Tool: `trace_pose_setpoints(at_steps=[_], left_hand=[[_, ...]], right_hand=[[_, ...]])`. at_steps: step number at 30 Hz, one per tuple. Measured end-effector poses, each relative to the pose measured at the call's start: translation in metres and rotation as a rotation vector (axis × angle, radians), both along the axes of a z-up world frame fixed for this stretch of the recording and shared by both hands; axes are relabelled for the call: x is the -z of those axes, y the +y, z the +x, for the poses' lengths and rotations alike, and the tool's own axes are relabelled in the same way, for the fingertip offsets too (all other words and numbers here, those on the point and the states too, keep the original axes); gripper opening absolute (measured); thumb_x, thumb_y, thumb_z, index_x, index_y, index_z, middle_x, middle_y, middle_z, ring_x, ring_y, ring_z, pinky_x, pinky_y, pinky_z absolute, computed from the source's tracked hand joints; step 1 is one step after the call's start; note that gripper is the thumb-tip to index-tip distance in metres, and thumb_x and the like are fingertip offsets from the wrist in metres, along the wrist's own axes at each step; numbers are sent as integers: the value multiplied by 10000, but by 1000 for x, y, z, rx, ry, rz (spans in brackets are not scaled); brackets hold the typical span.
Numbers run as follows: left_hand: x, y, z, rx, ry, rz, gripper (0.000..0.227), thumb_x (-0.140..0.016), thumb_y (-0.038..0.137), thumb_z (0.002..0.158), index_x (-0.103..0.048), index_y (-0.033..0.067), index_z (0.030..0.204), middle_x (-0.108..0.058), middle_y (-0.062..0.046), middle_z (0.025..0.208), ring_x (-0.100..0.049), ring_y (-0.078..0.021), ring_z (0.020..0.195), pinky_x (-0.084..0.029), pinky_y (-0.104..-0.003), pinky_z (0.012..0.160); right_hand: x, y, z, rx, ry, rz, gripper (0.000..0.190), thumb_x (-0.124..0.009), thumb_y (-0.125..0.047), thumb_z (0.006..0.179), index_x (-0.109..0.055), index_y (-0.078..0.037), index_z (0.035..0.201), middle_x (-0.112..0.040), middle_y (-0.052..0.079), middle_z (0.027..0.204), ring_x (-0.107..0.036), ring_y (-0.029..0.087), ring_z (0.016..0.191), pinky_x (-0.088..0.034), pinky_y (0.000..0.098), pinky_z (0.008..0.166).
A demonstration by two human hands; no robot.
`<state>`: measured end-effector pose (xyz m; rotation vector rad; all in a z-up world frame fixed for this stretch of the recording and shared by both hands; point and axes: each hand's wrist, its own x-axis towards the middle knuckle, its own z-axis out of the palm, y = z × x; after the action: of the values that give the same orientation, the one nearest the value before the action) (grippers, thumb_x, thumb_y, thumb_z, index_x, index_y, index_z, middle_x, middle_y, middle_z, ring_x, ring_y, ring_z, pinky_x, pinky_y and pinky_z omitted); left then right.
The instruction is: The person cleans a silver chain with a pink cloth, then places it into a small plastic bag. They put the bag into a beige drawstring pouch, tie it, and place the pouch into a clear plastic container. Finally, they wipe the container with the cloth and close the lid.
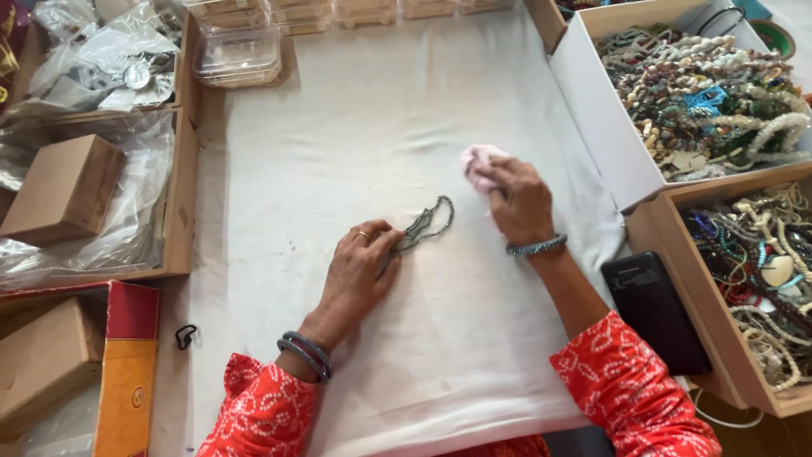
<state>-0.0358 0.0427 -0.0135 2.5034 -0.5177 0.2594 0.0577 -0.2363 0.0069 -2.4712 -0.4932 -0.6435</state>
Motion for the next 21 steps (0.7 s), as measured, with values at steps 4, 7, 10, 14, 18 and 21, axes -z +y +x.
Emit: trace_pose_setpoints(at_steps=[4, 7, 10, 14, 18, 21], left_hand=[[3, -4, -8, -22, 16, 59, 432, -671, 261, 932, -629, 113, 1335, -568, -151, 1388, -488, -303, 1342, -355, -516, 1154], [4, -4, -12, -12, 11, 162, 462, -596, 356, 973, -597, 156, 1390, -502, -131, 1478, -402, -294, 1420, -241, -569, 1184], [9, -4, -9, -3, 6, 221, 460, -522, 389, 1005, -573, 190, 1417, -457, -45, 1556, -331, -251, 1483, -179, -584, 1204], [15, -5, -7, 4, 28, 270, 483, -460, 404, 1029, -513, 215, 1470, -395, 11, 1603, -272, -223, 1506, -152, -595, 1216], [10, -5, -6, 1, 77, 308, 523, -433, 438, 1028, -476, 232, 1507, -366, 13, 1602, -249, -232, 1507, -135, -620, 1205], [15, -4, -9, 5, 56, 296, 504, -432, 432, 1020, -493, 237, 1481, -386, 13, 1598, -268, -237, 1498, -139, -636, 1190]], right_hand=[[-19, 52, -38, -268, -41, -189, 328, -618, -8, 912, -779, -162, 1153, -732, 15, 1236, -666, 208, 1067, -589, 345, 865], [-28, 66, -50, -420, -24, -477, 422, -648, -51, 831, -761, -142, 1227, -726, 46, 1243, -641, 257, 950, -585, 320, 660], [-34, 34, -26, -224, 36, -517, 350, -667, -111, 906, -747, -239, 1222, -718, -23, 1250, -635, 231, 932, -599, 343, 747], [-12, 26, -19, -3, 107, -518, 371, -638, -72, 958, -717, -219, 1290, -687, -15, 1335, -635, 212, 954, -597, 318, 733], [-18, 67, -58, -386, 16, -501, 380, -636, -95, 868, -730, -215, 1216, -701, -46, 1278, -646, 208, 985, -619, 313, 758], [-36, 45, -33, -157, 190, -673, 307, -632, -110, 932, -760, -272, 1159, -676, -27, 1317, -636, 219, 923, -615, 333, 623]])
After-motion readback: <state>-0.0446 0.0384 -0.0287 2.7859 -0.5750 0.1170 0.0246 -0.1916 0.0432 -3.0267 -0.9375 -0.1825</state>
